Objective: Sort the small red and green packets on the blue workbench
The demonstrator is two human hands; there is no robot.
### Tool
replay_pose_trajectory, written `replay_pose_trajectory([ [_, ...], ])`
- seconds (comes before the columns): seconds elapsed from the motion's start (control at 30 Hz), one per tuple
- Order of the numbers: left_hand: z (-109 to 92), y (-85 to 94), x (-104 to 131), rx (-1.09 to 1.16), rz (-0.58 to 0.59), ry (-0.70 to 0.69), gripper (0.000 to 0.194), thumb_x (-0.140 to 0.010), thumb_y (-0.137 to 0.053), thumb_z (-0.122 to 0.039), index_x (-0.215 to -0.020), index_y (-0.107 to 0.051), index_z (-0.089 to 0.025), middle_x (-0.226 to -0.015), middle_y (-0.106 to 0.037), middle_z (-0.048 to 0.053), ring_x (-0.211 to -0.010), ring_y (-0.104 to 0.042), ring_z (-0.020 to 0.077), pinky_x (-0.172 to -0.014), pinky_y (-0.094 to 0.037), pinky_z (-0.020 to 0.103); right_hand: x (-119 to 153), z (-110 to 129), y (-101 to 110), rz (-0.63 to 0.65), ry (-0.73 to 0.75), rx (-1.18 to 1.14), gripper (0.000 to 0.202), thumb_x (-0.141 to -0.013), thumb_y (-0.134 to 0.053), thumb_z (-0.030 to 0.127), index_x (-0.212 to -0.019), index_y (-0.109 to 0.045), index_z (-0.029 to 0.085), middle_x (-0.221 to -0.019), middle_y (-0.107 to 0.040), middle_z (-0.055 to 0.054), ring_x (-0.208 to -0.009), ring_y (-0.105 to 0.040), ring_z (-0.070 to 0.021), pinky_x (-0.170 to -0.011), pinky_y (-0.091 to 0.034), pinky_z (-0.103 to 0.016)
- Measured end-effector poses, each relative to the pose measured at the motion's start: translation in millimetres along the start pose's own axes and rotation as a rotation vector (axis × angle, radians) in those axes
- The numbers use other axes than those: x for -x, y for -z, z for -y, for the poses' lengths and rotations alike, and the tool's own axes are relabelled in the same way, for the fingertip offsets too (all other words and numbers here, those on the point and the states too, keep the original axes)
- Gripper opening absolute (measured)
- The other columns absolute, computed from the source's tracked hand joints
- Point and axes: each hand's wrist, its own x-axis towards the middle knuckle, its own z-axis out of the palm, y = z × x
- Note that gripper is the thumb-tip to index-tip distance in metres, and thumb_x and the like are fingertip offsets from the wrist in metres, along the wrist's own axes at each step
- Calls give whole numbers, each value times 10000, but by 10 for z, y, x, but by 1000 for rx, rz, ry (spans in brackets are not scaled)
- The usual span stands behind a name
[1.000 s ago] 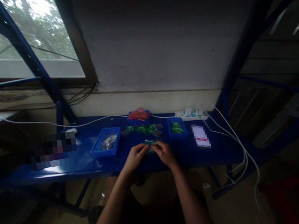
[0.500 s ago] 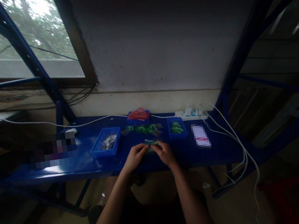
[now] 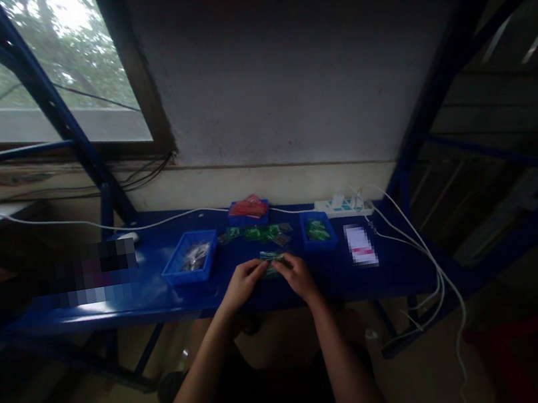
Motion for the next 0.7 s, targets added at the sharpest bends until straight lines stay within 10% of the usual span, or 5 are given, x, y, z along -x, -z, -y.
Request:
replay_pose_trajectory([
  [0.7, 49, -23, -23, 71, -131, 18, 328, -738, -588, -436, -800, -653, -120, -553, -493, -33, -523, -404, 99, -501, -294, 215, -22, -53, 9, -89, -37, -46, 286, -761, -580, 443, -850, -659, 183, -527, -500, 35, -448, -406, -104, -438, -323, -231],
])
